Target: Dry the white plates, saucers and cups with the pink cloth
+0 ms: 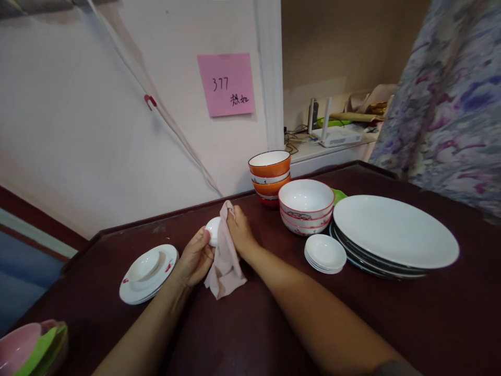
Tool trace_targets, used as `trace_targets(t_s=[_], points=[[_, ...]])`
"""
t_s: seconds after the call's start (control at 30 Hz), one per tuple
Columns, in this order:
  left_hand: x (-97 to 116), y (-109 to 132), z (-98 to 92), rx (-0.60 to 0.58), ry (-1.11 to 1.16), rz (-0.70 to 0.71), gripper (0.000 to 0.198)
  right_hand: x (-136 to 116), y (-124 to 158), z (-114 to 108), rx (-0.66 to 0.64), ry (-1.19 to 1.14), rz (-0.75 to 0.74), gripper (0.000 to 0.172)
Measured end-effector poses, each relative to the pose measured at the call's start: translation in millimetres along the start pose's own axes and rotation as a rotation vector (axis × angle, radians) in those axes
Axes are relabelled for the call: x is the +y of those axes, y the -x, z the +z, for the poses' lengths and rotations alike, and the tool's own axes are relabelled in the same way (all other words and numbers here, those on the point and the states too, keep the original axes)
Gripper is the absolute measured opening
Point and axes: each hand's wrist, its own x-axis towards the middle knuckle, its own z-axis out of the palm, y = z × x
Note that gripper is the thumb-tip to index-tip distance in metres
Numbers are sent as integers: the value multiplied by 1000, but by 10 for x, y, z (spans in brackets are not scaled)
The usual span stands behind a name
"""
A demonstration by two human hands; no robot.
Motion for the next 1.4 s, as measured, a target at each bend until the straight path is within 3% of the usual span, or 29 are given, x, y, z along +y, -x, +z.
trace_targets(t_s=[0.2, 0.43, 0.53, 0.63, 0.7, 0.83, 0.93, 1.03, 1.13, 1.27, 1.33, 1.4], points=[[-69, 4, 2, -43, -210, 11, 25, 138, -109, -1, -82, -9, 60, 27], [-70, -2, 46, 1, -43, -17, 17, 93, -24, 39, -68, 24, 29, 24], [-34, -34, 5, 63, -11, 37, 16, 86, -37, 29, -158, -116, 23, 19], [-21, -72, -54, 104, 0, 94, 17, 53, -28, -1, -348, -293, 74, 45], [-31, -86, -74, 107, -4, 118, 17, 35, -20, -22, -398, -357, 134, 55], [-67, -71, -33, 82, -31, 133, 17, 56, -32, -24, -278, -415, 222, 41], [-88, -38, 19, 37, -63, 106, 17, 89, -50, -8, -202, -345, 196, 27], [-103, -17, 26, 9, -71, 76, 18, 85, -46, -7, -153, -277, 154, 23], [-101, -23, -20, 30, -53, 83, 19, 50, -18, -29, -202, -242, 100, 31], [-69, -49, -92, 52, -39, 98, 19, 47, 11, -68, -396, -349, 91, 53], [-56, -58, -104, 55, -36, 98, 18, 82, 4, -68, -419, -384, 118, 54], [-58, -62, -95, 57, -34, 95, 17, 135, -23, -52, -353, -340, 148, 45]])
